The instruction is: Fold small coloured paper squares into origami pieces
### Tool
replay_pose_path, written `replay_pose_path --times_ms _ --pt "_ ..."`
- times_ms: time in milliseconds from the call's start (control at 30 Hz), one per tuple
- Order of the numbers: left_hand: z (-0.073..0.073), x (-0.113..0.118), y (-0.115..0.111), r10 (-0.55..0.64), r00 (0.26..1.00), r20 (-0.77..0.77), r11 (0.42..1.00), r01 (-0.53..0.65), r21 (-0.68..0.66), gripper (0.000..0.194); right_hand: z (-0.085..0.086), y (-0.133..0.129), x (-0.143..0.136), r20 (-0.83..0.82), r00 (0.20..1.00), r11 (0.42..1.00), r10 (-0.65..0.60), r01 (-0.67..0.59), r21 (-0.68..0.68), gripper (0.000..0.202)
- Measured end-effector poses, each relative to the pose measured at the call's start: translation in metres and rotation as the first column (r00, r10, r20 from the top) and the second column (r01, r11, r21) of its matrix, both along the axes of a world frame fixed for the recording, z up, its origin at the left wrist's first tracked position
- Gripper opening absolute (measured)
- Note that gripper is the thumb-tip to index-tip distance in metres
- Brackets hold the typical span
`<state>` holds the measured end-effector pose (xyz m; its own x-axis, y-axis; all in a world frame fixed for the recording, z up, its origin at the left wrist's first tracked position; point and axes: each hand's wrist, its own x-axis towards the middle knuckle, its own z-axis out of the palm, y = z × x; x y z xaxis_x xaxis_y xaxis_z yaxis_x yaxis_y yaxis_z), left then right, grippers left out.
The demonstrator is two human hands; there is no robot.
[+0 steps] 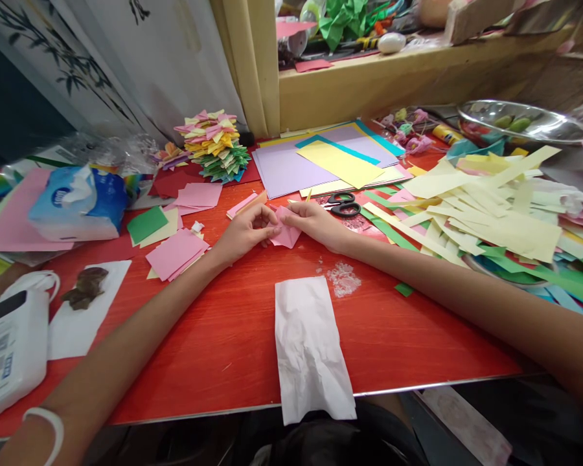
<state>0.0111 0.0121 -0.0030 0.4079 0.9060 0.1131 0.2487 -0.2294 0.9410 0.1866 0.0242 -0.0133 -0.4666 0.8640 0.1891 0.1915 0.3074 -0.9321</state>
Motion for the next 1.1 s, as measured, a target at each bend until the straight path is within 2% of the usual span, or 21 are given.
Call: replay_pose_path --times_ms 400,567,700,933,1100 --pt "0.0027 0.0001 -0.0015 0.002 1.0 0.0 1.0 -0.002 0.001 0.02 0.0011 0.0 0.0005 0.033 0.999 1.0 -0.002 0.002 0.016 0.018" --pt "0.0042 0.0015 -0.0015 0.097 0.991 0.09 0.995 -0.1 0.029 0.022 0.0024 -0.0014 0.0008 0.026 0.999 0.999 0.039 -0.039 0.0 0.02" --pt "0.0054 0.0019 -0.001 0.137 0.986 0.09 0.99 -0.139 0.02 0.019 0.0055 -0.0037 0.0028 0.064 0.994 0.995 0.085 -0.088 0.038 0.021" --pt "0.0059 0.0002 -0.0002 0.115 0.987 0.116 0.992 -0.108 -0.065 0.022 0.0079 -0.0063 0.0049 0.12 0.989 0.993 0.082 -0.091 0.074 0.023" --pt "0.0065 -0.0005 0.0 0.102 0.988 0.115 0.993 -0.094 -0.074 0.022 0.0086 -0.0067 0.0045 0.134 0.988 0.994 0.076 -0.085 0.065 0.024"
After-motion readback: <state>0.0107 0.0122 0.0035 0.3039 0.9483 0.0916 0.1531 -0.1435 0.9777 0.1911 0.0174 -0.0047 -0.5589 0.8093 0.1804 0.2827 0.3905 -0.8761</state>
